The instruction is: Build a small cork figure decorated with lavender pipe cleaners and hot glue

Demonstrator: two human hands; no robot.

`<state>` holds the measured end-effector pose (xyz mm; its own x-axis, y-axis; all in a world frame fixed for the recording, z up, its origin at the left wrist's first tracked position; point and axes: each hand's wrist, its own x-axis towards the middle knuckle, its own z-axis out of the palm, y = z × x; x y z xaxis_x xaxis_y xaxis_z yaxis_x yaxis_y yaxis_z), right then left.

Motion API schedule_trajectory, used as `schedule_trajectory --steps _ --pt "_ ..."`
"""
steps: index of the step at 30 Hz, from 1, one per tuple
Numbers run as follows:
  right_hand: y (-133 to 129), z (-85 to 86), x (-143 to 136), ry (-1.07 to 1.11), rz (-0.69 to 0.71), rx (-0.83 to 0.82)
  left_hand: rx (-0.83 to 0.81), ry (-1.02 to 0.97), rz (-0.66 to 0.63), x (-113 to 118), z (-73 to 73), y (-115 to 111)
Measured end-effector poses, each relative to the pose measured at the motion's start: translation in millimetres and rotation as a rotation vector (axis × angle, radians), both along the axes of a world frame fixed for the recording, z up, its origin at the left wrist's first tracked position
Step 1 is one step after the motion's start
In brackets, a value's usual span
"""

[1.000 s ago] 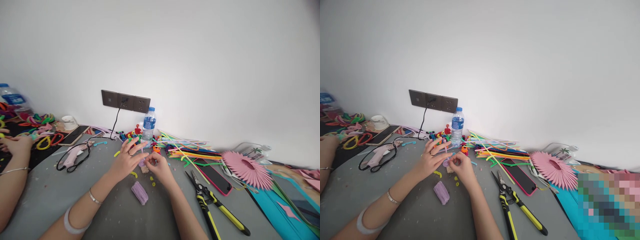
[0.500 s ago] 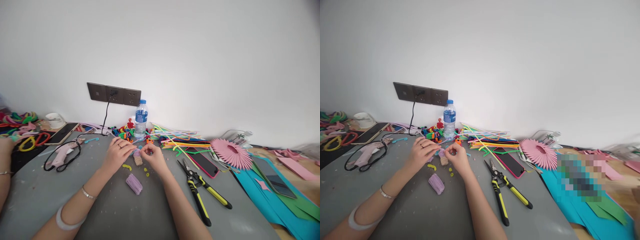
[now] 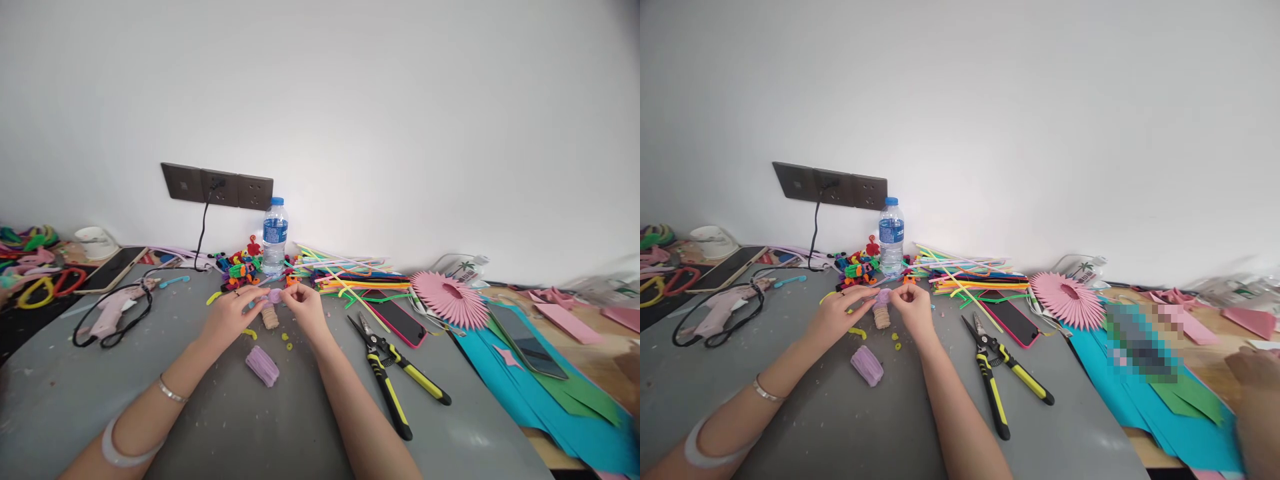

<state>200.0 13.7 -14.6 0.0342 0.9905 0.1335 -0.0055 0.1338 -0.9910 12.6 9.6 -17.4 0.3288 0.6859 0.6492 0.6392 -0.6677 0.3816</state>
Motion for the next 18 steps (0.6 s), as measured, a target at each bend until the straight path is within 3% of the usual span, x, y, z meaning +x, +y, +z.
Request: schedule_trajectory --steps 5,12,18 --pt "2.2 -1.6 -0.5 0.049 -0.049 -0.001 -0.130 -0.189 -0.020 4.4 1.5 -3.4" --pt "2.4 -2.9 -2.5 0.052 -0.031 0.009 -0.512 -0.414 0.011 7.9 11.4 -6.2" --pt "3.0 -4.1 -0.2 0.003 -0.024 0.036 -0.824 -0.536 -0.083 9.3 13.3 -2.0"
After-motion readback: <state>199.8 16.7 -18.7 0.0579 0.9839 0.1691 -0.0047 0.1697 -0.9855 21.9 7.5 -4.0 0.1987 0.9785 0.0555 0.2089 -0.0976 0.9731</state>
